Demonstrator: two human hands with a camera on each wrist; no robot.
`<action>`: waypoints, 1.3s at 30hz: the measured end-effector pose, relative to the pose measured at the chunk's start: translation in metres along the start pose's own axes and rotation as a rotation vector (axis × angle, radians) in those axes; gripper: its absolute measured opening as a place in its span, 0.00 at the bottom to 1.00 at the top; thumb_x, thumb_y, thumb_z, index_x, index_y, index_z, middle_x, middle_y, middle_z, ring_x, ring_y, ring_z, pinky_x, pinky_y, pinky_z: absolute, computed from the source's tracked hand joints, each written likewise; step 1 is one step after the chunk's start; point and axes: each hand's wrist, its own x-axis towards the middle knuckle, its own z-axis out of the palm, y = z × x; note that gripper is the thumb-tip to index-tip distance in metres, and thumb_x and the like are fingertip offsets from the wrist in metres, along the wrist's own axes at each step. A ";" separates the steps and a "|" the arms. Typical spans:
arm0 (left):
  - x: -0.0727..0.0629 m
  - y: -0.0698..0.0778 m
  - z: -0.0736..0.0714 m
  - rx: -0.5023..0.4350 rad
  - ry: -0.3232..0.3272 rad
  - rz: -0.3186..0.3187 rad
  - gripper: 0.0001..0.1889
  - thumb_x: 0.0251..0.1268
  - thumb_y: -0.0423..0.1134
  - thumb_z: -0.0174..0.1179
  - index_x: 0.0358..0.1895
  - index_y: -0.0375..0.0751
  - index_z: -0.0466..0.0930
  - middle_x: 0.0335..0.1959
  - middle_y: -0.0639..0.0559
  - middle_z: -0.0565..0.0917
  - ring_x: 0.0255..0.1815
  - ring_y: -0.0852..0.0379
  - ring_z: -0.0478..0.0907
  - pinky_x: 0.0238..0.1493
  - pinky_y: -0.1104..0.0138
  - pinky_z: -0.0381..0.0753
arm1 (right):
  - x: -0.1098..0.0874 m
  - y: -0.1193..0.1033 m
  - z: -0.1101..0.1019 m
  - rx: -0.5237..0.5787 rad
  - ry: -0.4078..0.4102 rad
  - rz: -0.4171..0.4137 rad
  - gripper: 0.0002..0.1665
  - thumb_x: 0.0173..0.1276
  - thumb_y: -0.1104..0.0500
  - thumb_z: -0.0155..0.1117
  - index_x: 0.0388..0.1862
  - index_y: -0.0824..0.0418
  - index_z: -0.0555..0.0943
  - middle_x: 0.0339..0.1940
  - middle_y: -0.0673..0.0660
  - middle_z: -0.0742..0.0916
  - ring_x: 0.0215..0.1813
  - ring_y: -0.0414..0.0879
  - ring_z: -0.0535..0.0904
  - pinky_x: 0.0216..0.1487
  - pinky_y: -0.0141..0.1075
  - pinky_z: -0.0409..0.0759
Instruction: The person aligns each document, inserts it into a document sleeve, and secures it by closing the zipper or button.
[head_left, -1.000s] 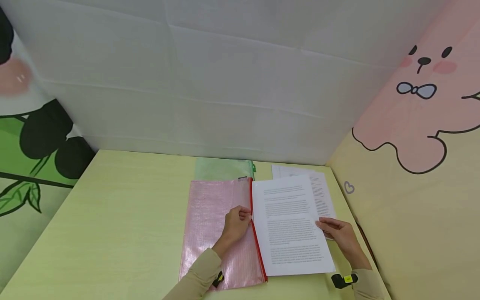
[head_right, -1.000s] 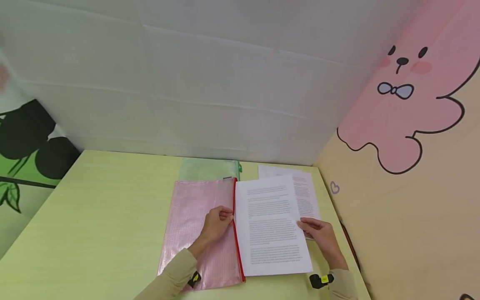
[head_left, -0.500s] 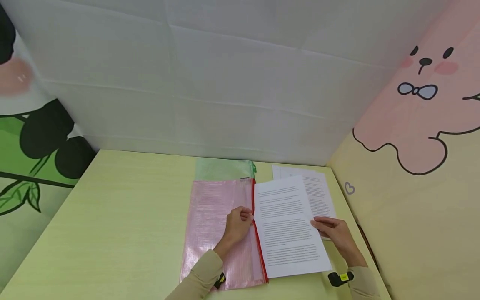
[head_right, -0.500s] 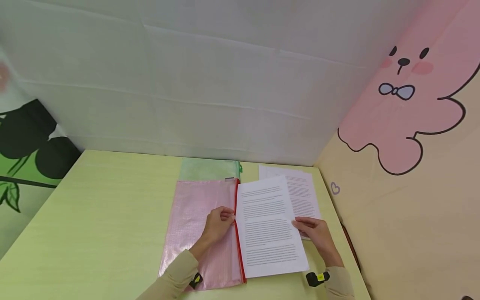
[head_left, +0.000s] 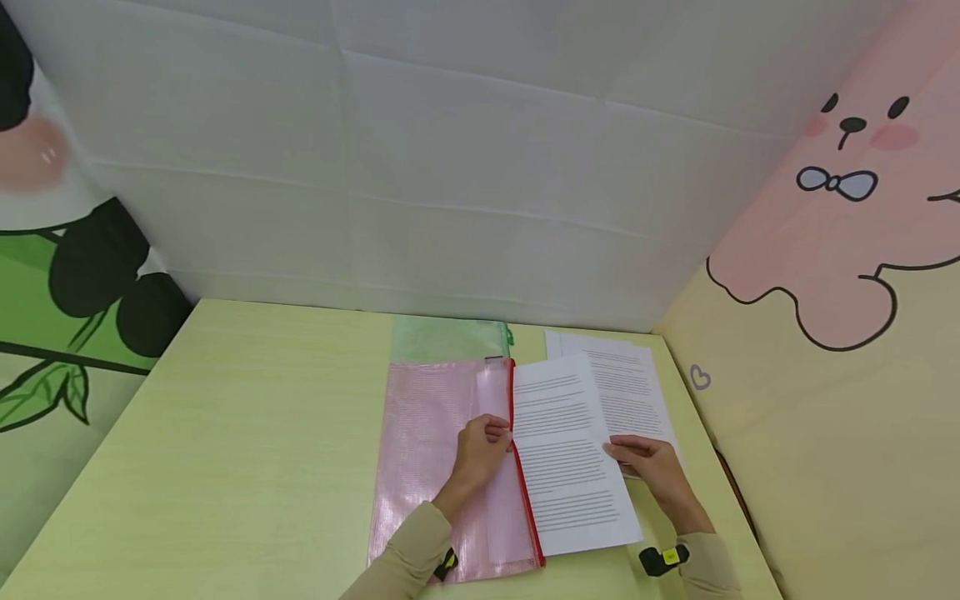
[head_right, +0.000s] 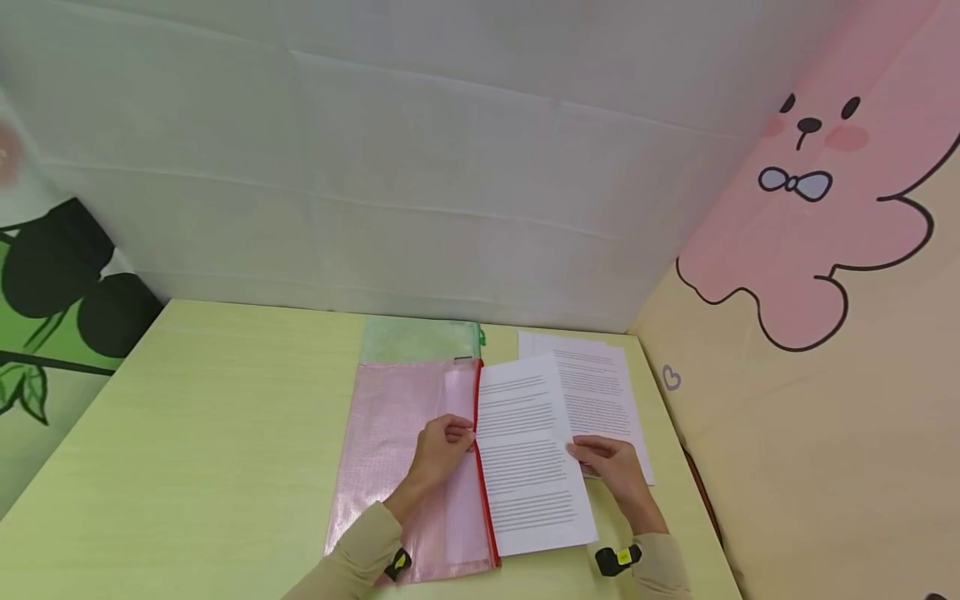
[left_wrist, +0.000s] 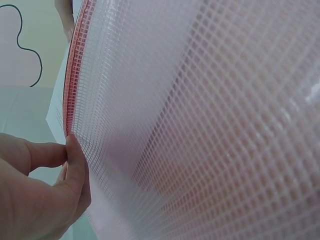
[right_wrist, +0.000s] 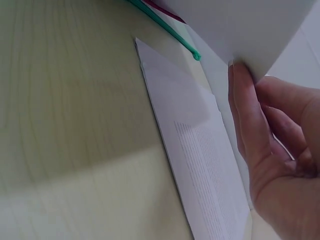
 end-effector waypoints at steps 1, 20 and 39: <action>0.000 0.000 0.000 0.001 -0.001 -0.004 0.06 0.64 0.21 0.62 0.43 0.23 0.82 0.33 0.40 0.86 0.32 0.49 0.87 0.34 0.68 0.86 | 0.000 0.000 0.002 0.002 -0.002 -0.002 0.26 0.67 0.61 0.74 0.57 0.77 0.82 0.40 0.55 0.92 0.41 0.41 0.88 0.43 0.34 0.87; -0.005 0.008 0.001 -0.013 0.006 0.010 0.06 0.64 0.21 0.61 0.42 0.24 0.83 0.33 0.40 0.86 0.33 0.46 0.87 0.34 0.70 0.86 | 0.001 0.005 0.036 0.033 0.023 0.009 0.23 0.65 0.61 0.77 0.54 0.75 0.84 0.42 0.61 0.91 0.40 0.43 0.88 0.41 0.34 0.87; -0.006 0.011 0.002 -0.011 0.008 0.020 0.06 0.65 0.21 0.62 0.43 0.24 0.82 0.35 0.39 0.86 0.35 0.45 0.87 0.34 0.71 0.86 | 0.001 0.005 0.067 0.051 -0.022 -0.015 0.19 0.64 0.63 0.76 0.50 0.73 0.86 0.41 0.61 0.91 0.42 0.43 0.88 0.42 0.34 0.87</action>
